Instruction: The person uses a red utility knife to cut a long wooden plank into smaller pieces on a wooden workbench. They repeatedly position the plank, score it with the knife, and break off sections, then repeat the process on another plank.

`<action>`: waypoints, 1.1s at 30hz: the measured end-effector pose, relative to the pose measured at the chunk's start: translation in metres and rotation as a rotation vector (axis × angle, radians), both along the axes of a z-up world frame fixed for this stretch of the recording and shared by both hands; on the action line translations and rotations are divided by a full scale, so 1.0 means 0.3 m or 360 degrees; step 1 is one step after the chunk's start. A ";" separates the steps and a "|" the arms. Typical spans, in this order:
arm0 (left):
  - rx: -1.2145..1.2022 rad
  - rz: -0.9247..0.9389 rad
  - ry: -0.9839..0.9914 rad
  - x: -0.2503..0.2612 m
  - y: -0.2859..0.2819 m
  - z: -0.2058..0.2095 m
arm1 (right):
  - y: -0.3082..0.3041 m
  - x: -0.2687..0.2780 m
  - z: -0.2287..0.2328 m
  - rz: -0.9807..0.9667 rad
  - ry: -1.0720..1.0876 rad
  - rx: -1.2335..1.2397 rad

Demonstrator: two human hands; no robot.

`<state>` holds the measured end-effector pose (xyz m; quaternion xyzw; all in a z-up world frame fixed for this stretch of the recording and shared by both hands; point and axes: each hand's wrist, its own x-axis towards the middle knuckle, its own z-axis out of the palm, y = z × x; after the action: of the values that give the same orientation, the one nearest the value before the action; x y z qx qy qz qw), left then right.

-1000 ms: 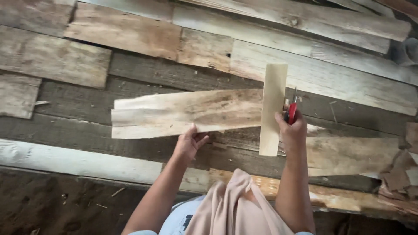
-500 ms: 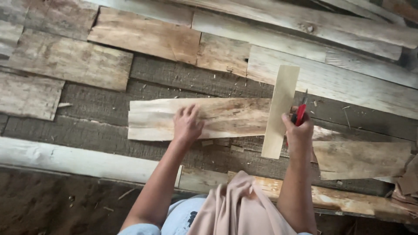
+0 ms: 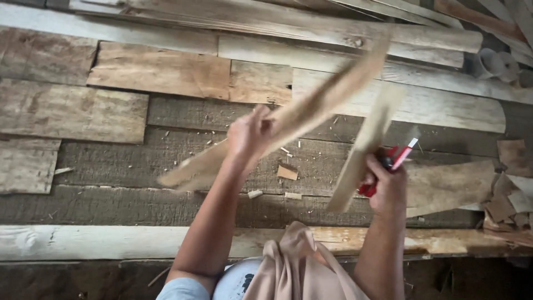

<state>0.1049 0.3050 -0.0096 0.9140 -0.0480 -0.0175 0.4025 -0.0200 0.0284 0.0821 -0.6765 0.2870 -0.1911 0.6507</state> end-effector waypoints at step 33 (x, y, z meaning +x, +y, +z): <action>-0.2429 0.1561 0.0818 -0.442 -0.143 -0.435 | 0.220 -0.055 -0.476 0.0957 0.1246 -0.1375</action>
<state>-0.0277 0.2621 -0.1401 0.2898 0.4340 -0.0110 0.8530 -0.0365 0.0943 -0.0607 -0.9473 0.1985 0.1613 0.1929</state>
